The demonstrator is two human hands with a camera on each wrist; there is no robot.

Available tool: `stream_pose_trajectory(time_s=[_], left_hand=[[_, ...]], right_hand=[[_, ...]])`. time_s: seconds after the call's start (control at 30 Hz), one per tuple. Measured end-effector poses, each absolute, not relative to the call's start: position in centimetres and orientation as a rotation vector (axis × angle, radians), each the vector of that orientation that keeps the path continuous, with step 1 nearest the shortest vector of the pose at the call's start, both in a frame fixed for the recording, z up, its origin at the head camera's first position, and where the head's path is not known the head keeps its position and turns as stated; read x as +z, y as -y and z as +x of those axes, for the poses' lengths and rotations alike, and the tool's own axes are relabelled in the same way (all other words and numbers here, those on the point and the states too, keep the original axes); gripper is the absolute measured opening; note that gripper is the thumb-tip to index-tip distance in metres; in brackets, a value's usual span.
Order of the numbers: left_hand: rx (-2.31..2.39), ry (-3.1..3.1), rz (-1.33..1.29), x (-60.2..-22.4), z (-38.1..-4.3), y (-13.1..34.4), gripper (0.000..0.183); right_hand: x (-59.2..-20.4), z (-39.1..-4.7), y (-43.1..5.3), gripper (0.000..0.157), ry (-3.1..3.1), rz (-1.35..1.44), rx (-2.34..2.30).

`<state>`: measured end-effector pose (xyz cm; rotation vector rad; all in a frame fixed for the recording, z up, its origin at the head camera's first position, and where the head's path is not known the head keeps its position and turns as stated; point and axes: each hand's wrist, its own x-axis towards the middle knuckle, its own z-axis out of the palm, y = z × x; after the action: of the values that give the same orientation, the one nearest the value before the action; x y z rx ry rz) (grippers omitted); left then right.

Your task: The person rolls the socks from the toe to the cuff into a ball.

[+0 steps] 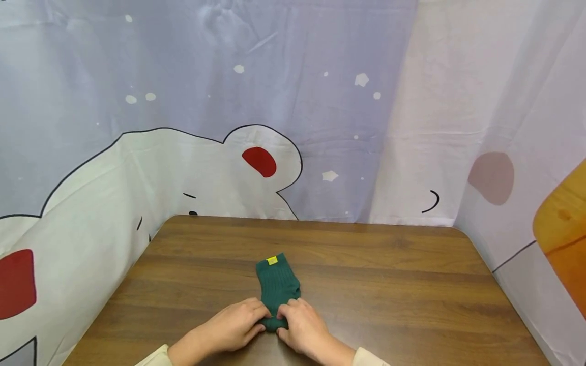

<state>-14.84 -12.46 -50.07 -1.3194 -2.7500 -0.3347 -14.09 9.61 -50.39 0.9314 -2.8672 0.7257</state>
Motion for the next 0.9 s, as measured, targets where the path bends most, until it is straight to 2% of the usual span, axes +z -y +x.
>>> stream_pose_trajectory(time_s=[0.37,0.6,0.9], left_hand=[[-0.650,2.912,-1.209,-50.0,-16.0,13.0,0.018],[-0.651,2.847,-1.227,-50.4,-16.6,13.1,0.017],[-0.603,2.873,-1.202,-49.9,-16.8,12.7,0.015]], right_hand=[[-50.3,-14.9,-10.0,0.012,2.906,0.871,0.934],[-50.1,-15.1,-10.1,0.011,2.912,0.855,0.995],[-49.9,-14.9,-10.0,0.024,2.830,0.899,0.891]])
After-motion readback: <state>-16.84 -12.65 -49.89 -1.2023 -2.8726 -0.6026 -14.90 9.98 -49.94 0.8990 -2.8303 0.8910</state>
